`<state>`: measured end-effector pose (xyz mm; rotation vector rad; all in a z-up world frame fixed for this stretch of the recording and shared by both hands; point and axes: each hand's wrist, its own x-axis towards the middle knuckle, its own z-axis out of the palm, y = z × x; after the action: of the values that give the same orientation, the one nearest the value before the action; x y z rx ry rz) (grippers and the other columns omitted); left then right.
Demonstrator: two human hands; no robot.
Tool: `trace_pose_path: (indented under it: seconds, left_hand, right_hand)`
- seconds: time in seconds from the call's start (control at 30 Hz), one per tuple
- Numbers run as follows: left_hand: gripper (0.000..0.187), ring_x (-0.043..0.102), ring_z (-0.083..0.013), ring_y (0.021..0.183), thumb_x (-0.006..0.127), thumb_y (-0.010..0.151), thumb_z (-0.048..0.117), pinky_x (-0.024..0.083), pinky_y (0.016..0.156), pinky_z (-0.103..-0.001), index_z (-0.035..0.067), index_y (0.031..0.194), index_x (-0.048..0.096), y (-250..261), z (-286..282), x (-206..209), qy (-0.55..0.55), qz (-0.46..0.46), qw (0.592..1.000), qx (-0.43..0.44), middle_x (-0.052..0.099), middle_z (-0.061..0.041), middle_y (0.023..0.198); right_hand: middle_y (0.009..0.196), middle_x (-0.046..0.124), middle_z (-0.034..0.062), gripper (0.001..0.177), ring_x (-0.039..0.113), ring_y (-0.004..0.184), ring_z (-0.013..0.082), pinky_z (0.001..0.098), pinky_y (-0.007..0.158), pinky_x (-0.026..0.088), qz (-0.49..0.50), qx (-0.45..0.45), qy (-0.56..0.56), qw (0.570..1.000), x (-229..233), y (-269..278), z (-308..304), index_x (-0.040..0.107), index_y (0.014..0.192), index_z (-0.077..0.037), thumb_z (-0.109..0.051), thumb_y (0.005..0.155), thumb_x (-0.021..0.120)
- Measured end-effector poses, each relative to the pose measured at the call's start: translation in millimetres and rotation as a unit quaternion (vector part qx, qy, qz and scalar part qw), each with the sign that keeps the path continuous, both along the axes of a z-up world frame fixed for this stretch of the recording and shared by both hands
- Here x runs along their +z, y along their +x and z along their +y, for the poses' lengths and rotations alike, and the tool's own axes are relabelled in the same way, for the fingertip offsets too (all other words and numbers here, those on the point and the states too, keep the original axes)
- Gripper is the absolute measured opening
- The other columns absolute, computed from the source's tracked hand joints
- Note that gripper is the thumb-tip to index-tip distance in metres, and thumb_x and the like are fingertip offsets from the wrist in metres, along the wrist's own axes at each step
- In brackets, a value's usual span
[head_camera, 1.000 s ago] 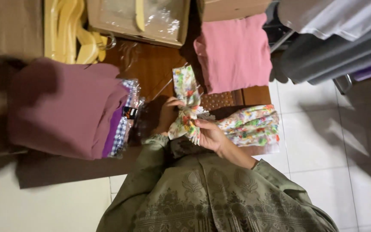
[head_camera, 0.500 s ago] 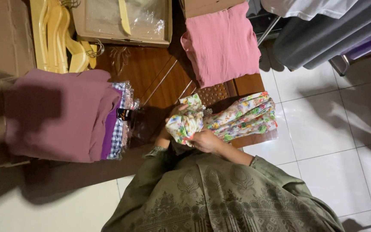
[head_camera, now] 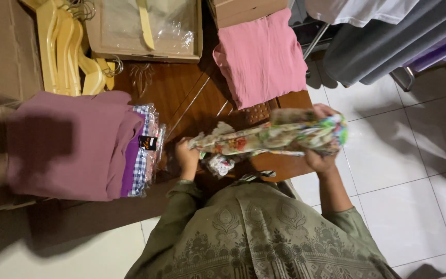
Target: Folding various items of clothing on a workspace and then removing a garment from a mannequin.
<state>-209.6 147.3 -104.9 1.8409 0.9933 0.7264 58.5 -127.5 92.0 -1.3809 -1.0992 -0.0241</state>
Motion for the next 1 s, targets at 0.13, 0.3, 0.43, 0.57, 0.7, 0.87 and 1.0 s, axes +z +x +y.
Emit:
trace_pose_path:
  seconds: [0.13, 0.3, 0.43, 0.57, 0.7, 0.87, 1.0]
  left_hand:
    - [0.020, 0.070, -0.0362, 0.084, 0.063, 0.070, -0.008, 0.055, 0.080, -0.041, -0.001, 0.086, 0.073, -3, 10, -12, 0.044, 0.030, 0.998, 0.041, 0.073, -0.018, 0.088]
    - [0.022, 0.066, -0.0387, 0.092, 0.068, 0.071, -0.007, 0.052, 0.085, -0.045, 0.000, 0.090, 0.077, -2, 11, -25, 0.155, 0.105, 0.981, 0.052, 0.075, -0.017, 0.096]
    - [0.028, 0.067, -0.0361, 0.098, 0.065, 0.071, -0.009, 0.053, 0.090, -0.043, 0.002, 0.093, 0.077, -6, 12, -29, 0.161, 0.130, 0.977, 0.058, 0.075, -0.015, 0.101]
    - [0.030, 0.068, -0.0342, 0.099, 0.070, 0.071, -0.005, 0.054, 0.089, -0.042, 0.003, 0.099, 0.077, -5, 16, -32, 0.070, 0.168, 0.981, 0.067, 0.074, -0.017, 0.104]
    - [0.038, 0.067, -0.0366, 0.103, 0.077, 0.070, -0.001, 0.053, 0.092, -0.044, -0.001, 0.108, 0.074, -13, 17, -48, 0.088, 0.203, 0.975, 0.036, 0.071, -0.021, 0.111]
    - [0.078, 0.062, -0.0437, 0.109, 0.082, 0.062, 0.017, 0.053, 0.090, -0.052, -0.001, 0.134, 0.059, 11, -32, 64, 0.065, 0.093, 0.978, -0.173, 0.058, -0.025, 0.126]
    - [0.059, 0.061, -0.0470, 0.106, 0.080, 0.068, 0.016, 0.053, 0.091, -0.053, 0.000, 0.122, 0.062, 14, -59, 3, 0.262, 0.130, 0.934, -0.208, 0.062, -0.024, 0.119]
  right_hand:
    - [0.162, 0.040, 0.0118, 0.073, 0.039, 0.158, 0.0270, 0.0430, 0.132, 0.025, 0.046, -0.054, 0.049, 0.996, -11, 32, -26, 0.044, 0.155, -0.008, -0.012, 0.087, 0.072]
    - [0.147, 0.051, 0.0153, 0.075, 0.045, 0.141, 0.0269, 0.0399, 0.121, 0.035, 0.151, -0.134, -0.061, 0.977, -1, 49, -28, 0.054, 0.144, 0.007, -0.001, 0.070, 0.064]
    - [0.111, 0.058, 0.0205, 0.027, 0.053, 0.109, 0.0341, 0.0474, 0.102, 0.046, 0.429, -0.207, 0.123, 0.870, -202, 100, -108, 0.057, 0.103, 0.013, 0.005, 0.078, 0.062]
    - [0.119, 0.056, 0.0262, 0.045, 0.054, 0.110, 0.0365, 0.0530, 0.093, 0.046, 0.385, -0.474, -0.157, 0.776, -191, 55, -117, 0.058, 0.118, 0.011, 0.001, 0.076, 0.070]
    - [0.150, 0.047, 0.0228, 0.098, 0.047, 0.138, 0.0407, 0.0576, 0.120, 0.035, 0.028, -0.194, -0.407, 0.892, -148, 31, -82, 0.042, 0.153, -0.005, -0.038, 0.073, 0.088]
    - [0.159, 0.038, 0.0183, 0.111, 0.025, 0.148, 0.0469, 0.0688, 0.118, 0.014, -0.113, -0.075, -0.523, 0.841, -109, -8, -34, 0.045, 0.152, -0.023, -0.065, 0.059, 0.088]
    - [0.160, 0.040, 0.0133, 0.093, 0.024, 0.152, 0.0412, 0.0700, 0.117, 0.014, -0.151, -0.184, -0.514, 0.824, -128, -21, -22, 0.047, 0.147, -0.022, -0.062, 0.069, 0.077]
